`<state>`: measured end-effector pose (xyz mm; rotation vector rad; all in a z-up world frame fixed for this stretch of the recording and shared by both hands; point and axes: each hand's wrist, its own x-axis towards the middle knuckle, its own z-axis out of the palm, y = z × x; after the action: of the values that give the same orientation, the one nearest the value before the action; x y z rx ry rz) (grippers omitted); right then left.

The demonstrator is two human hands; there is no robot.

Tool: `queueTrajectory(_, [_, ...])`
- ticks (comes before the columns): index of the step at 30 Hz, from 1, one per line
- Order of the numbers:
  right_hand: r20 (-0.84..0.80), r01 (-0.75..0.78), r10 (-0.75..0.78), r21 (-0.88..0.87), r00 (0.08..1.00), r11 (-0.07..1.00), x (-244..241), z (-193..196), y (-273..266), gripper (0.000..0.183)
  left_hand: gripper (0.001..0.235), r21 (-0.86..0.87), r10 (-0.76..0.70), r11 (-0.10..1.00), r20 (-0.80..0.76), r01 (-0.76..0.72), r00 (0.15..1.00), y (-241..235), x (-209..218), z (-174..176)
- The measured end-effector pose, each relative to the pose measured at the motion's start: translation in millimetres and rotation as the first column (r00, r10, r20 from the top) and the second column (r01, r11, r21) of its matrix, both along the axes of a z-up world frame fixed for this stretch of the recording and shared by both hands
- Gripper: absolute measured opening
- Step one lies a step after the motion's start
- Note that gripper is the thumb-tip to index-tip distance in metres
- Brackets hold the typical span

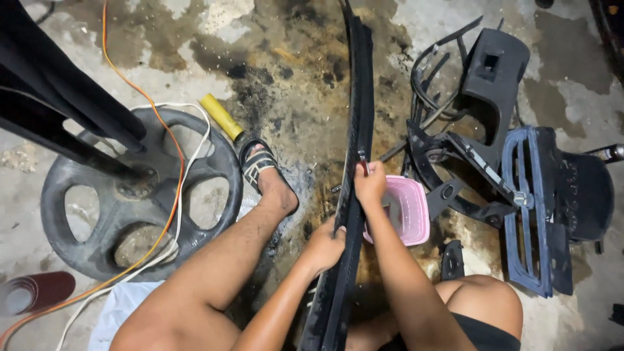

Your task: The person sits on the floor and sands a long black plastic car part using a sanding block. They repeatedly rub the sanding block along the surface of the part, occasionally dipping it into a pink container of water.

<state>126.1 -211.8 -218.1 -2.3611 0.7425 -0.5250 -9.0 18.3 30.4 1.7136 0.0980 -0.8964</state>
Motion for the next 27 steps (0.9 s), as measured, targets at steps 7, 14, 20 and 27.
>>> queueTrajectory(7, [-0.009,-0.131,0.131,-0.041,0.991,0.99,-150.5,86.9,59.1,0.028,0.059,0.009,-0.004,1.0,0.031,0.003,1.0,-13.6,4.7,-50.3])
queueTrajectory(14, [-0.133,-0.029,0.02,-0.063,0.991,0.998,-72.7,47.0,28.6,0.029,0.059,-0.003,-0.012,1.0,0.013,0.012,1.0,-7.1,0.3,-25.2])
queueTrajectory(20, [-0.112,-0.075,0.062,-0.114,0.992,0.991,8.2,25.8,3.6,0.024,0.058,-0.034,0.009,0.999,0.023,-0.008,1.0,-6.4,4.3,-50.2])
queueTrajectory(27, [-0.189,-0.066,0.059,-0.032,0.98,0.997,-89.0,61.1,33.9,0.026,0.057,-0.018,-0.007,1.0,0.021,0.007,1.0,-10.3,2.1,-62.9])
